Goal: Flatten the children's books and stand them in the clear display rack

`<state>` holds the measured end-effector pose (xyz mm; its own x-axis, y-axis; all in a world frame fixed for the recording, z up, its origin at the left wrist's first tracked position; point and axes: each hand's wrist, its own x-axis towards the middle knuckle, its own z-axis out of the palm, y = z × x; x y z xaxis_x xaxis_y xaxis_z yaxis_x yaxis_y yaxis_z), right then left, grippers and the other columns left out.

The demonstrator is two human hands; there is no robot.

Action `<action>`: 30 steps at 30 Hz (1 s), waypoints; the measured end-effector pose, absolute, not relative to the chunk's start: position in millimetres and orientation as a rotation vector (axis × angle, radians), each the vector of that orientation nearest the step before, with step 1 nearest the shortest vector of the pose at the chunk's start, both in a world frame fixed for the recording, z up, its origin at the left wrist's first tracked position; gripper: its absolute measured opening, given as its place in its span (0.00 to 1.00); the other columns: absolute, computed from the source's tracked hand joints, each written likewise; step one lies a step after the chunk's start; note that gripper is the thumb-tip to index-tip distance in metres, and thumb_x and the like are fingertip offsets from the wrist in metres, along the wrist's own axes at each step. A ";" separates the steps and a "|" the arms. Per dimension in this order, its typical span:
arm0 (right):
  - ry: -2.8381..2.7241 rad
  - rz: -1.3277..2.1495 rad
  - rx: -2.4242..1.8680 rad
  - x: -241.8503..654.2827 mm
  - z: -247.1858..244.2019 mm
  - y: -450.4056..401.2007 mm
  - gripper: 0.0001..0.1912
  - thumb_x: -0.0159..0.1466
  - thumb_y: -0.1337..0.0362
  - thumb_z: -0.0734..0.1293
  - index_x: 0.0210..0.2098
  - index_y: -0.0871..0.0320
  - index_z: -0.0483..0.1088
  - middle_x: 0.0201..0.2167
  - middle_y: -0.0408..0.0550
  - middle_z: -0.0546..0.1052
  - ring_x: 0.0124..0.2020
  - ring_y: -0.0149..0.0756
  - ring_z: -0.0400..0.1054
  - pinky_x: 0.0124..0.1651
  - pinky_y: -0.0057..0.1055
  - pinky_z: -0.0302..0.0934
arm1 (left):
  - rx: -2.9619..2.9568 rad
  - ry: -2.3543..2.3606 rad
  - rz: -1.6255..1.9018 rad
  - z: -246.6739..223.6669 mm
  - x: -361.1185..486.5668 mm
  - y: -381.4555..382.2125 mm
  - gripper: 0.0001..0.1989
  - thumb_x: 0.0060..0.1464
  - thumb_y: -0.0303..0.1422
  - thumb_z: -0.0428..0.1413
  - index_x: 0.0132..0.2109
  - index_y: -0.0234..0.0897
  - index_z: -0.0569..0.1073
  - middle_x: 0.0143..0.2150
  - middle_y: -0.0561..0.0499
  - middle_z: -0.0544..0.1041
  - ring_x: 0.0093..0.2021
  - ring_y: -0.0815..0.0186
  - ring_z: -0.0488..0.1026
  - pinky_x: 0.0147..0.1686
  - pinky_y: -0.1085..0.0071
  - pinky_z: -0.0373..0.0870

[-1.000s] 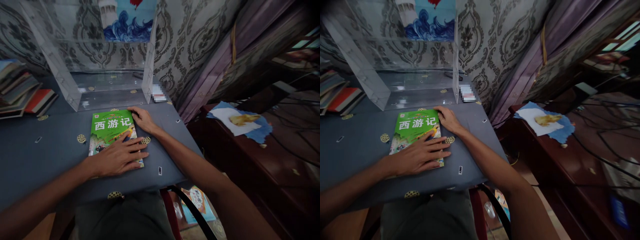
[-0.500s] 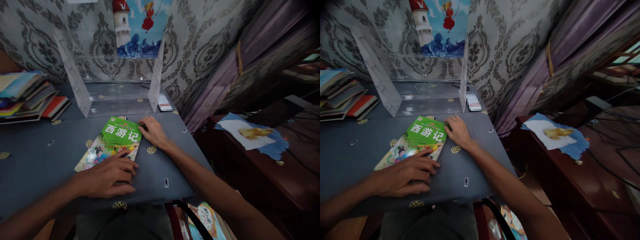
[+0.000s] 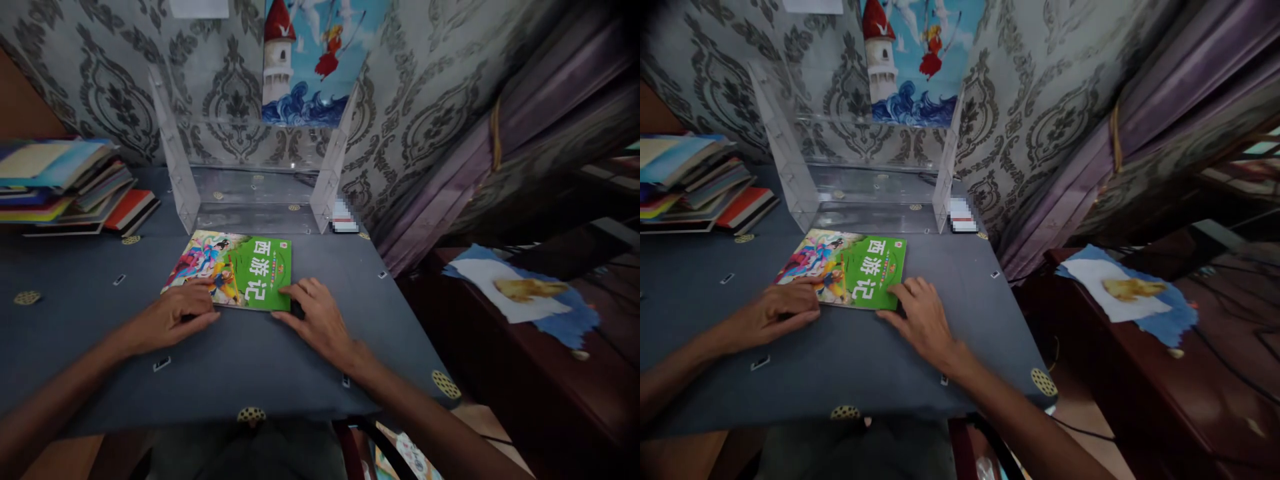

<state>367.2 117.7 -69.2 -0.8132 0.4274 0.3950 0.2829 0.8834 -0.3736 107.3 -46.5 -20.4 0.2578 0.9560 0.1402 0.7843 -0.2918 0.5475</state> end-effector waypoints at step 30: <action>-2.840 0.382 -0.424 227.7 -54.7 157.1 0.27 0.74 0.55 0.60 0.68 0.63 0.62 0.71 0.61 0.63 0.74 0.48 0.54 0.75 0.51 0.47 | 2.120 2.469 0.573 -72.9 75.0 36.8 0.20 0.68 0.35 0.43 0.58 0.34 0.71 0.63 0.35 0.73 0.68 0.47 0.64 0.65 0.46 0.62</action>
<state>227.7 157.1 -54.7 -0.9281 0.3143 0.1993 0.2506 0.9237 -0.2899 75.0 36.8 -72.9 -0.1690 0.9244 0.3420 0.9805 0.1224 0.1537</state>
